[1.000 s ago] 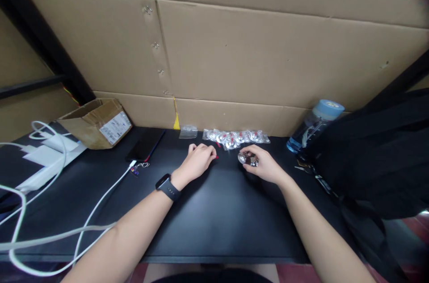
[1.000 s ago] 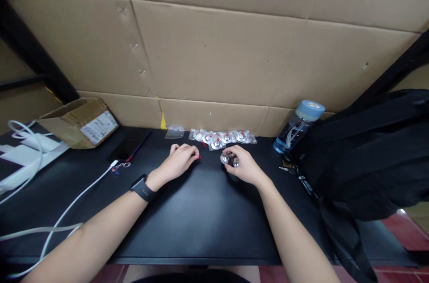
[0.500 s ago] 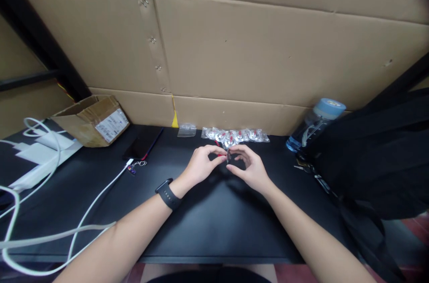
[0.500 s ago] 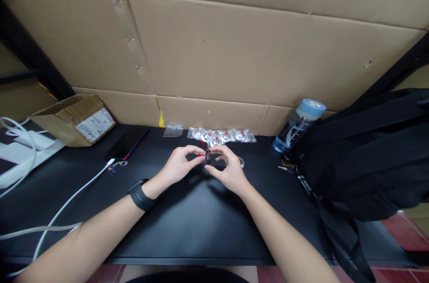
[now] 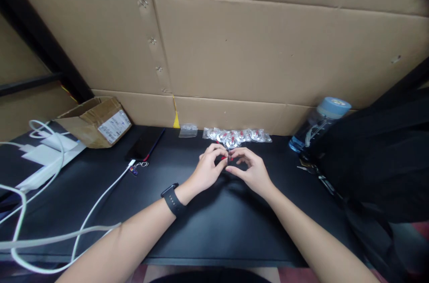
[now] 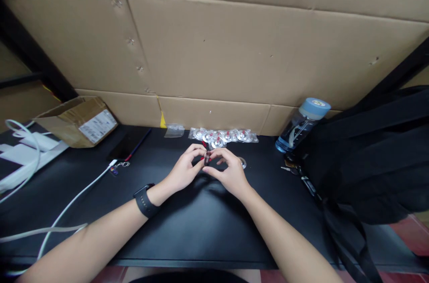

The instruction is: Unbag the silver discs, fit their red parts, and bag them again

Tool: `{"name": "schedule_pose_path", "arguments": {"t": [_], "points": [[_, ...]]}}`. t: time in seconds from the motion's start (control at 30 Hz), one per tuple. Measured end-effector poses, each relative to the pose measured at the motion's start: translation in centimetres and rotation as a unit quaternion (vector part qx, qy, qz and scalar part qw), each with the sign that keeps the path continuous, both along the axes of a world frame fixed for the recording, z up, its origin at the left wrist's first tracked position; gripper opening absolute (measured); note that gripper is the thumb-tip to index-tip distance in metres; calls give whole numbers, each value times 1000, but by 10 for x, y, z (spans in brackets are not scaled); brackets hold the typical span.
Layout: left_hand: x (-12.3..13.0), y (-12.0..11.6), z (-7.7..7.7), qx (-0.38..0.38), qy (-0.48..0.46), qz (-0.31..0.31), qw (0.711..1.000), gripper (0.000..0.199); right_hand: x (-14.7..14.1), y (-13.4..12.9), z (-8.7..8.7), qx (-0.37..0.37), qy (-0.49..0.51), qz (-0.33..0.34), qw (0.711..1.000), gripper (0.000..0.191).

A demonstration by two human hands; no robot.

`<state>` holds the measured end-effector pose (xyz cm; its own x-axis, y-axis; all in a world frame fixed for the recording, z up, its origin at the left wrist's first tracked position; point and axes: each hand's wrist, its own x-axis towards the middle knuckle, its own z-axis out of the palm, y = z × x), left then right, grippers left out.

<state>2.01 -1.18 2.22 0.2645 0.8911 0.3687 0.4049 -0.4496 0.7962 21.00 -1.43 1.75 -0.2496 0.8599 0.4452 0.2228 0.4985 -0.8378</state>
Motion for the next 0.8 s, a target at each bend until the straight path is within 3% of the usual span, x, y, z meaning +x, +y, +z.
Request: {"name": "schedule_pose_path", "arguments": {"t": [0.13, 0.27, 0.43, 0.63, 0.8], "points": [[-1, -3, 6, 15, 48, 48, 998, 9, 4, 3, 4, -37, -26, 16, 999, 22], [-2, -1, 6, 31, 34, 38, 998, 6, 8, 2, 8, -32, -70, 34, 996, 23], [-6, 2, 6, 13, 38, 28, 999, 20, 10, 5, 4, -4, -125, -17, 992, 18], [-8, -1, 1, 50, 191, -40, 980, 41, 15, 8, -1, 34, -210, -25, 977, 9], [-9, -1, -5, 85, 258, -51, 961, 38, 15, 6, 5, 24, -204, -19, 978, 11]]}}
